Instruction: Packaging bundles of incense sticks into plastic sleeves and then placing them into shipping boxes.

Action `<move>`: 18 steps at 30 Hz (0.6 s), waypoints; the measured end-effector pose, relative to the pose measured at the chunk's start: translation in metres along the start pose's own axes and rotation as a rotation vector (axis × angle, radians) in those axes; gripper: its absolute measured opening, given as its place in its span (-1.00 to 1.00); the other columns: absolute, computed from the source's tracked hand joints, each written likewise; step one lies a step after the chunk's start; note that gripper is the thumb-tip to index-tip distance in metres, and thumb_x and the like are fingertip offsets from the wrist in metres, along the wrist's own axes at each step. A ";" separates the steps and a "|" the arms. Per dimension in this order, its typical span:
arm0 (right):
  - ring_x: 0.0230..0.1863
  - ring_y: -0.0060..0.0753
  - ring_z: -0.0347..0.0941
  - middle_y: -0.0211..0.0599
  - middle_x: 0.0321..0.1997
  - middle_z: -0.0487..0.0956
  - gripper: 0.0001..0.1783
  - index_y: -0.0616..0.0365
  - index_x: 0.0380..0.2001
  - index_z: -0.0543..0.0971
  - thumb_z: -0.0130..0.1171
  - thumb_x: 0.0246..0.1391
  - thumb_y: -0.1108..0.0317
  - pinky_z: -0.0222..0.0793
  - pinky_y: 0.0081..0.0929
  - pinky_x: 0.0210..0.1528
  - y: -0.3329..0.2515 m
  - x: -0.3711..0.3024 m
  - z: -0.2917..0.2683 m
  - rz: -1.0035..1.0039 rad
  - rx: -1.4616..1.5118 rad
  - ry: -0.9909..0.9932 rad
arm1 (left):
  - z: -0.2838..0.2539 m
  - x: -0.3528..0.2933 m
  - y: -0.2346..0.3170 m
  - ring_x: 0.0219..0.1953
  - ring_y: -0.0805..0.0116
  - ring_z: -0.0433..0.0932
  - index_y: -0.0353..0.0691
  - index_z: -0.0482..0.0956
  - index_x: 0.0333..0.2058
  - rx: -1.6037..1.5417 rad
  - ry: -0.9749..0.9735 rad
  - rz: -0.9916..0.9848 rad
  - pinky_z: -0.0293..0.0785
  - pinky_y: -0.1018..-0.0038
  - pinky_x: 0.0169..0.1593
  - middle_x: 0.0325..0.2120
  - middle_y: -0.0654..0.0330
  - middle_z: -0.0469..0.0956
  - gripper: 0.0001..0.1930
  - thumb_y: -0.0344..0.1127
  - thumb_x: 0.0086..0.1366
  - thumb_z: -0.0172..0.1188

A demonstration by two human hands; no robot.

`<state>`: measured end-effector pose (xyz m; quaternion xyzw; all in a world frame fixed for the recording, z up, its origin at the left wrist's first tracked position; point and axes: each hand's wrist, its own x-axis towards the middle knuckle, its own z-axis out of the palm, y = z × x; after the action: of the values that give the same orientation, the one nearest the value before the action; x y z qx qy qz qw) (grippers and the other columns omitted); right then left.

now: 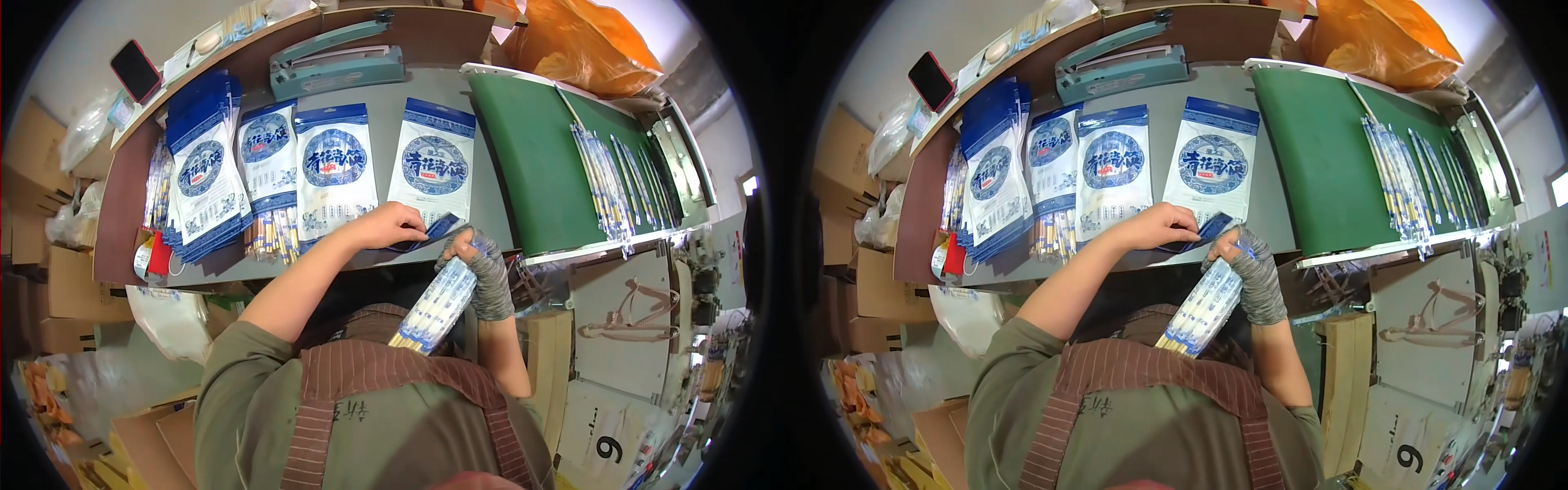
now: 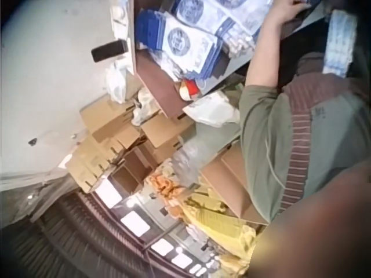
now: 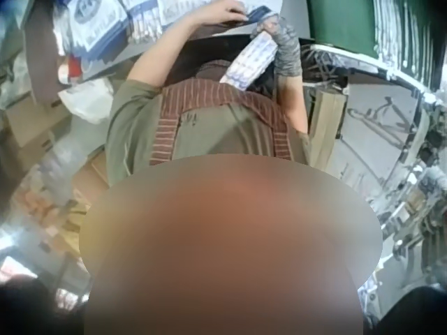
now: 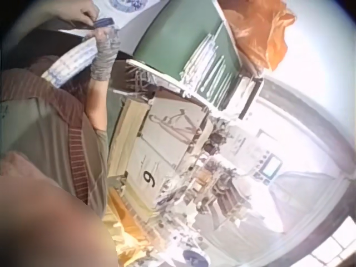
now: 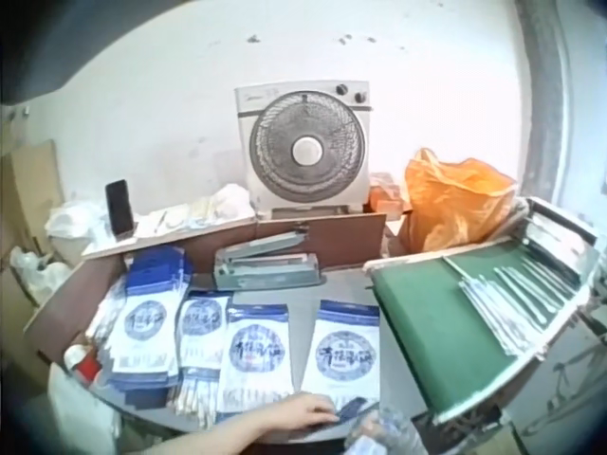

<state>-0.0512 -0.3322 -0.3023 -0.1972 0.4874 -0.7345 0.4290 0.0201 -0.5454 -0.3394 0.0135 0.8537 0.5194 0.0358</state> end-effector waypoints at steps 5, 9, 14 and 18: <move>-0.45 -0.47 0.46 -0.28 -0.48 0.52 -0.76 0.18 -0.47 0.47 0.17 0.01 0.22 0.40 -0.53 -0.35 -0.001 -0.005 -0.006 -0.022 0.025 0.030 | -0.008 -0.003 0.000 -0.31 0.35 0.48 -0.38 0.53 -0.33 -0.026 -0.081 0.095 0.38 0.48 -0.17 -0.38 0.16 0.51 -0.87 -0.43 0.18 0.18; -0.43 -0.39 0.42 -0.30 -0.48 0.44 -0.79 0.13 -0.47 0.41 0.19 0.00 0.26 0.41 -0.45 -0.31 -0.002 -0.011 -0.008 -0.001 0.060 0.027 | -0.005 -0.005 -0.001 -0.29 0.34 0.48 -0.38 0.54 -0.30 -0.038 -0.065 0.101 0.38 0.49 -0.15 -0.37 0.17 0.51 -0.88 -0.46 0.19 0.15; -0.44 -0.43 0.43 -0.29 -0.48 0.48 -0.79 0.16 -0.48 0.44 0.18 0.01 0.26 0.40 -0.49 -0.32 -0.001 -0.016 -0.010 -0.029 0.071 0.017 | -0.006 -0.007 0.002 -0.27 0.30 0.50 -0.35 0.56 -0.28 -0.002 -0.077 0.123 0.39 0.48 -0.14 -0.35 0.15 0.52 -0.85 -0.45 0.18 0.14; -0.45 -0.47 0.45 -0.28 -0.48 0.52 -0.79 0.18 -0.48 0.47 0.18 0.02 0.26 0.38 -0.55 -0.34 -0.001 -0.019 -0.010 -0.049 0.112 0.011 | 0.004 -0.009 0.005 -0.25 0.19 0.49 -0.33 0.57 -0.31 0.095 -0.010 0.116 0.40 0.42 -0.13 -0.37 0.10 0.49 -0.84 -0.44 0.10 0.16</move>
<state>-0.0477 -0.3112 -0.3036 -0.1804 0.4428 -0.7720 0.4187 0.0288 -0.5403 -0.3360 0.0672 0.8751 0.4792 0.0093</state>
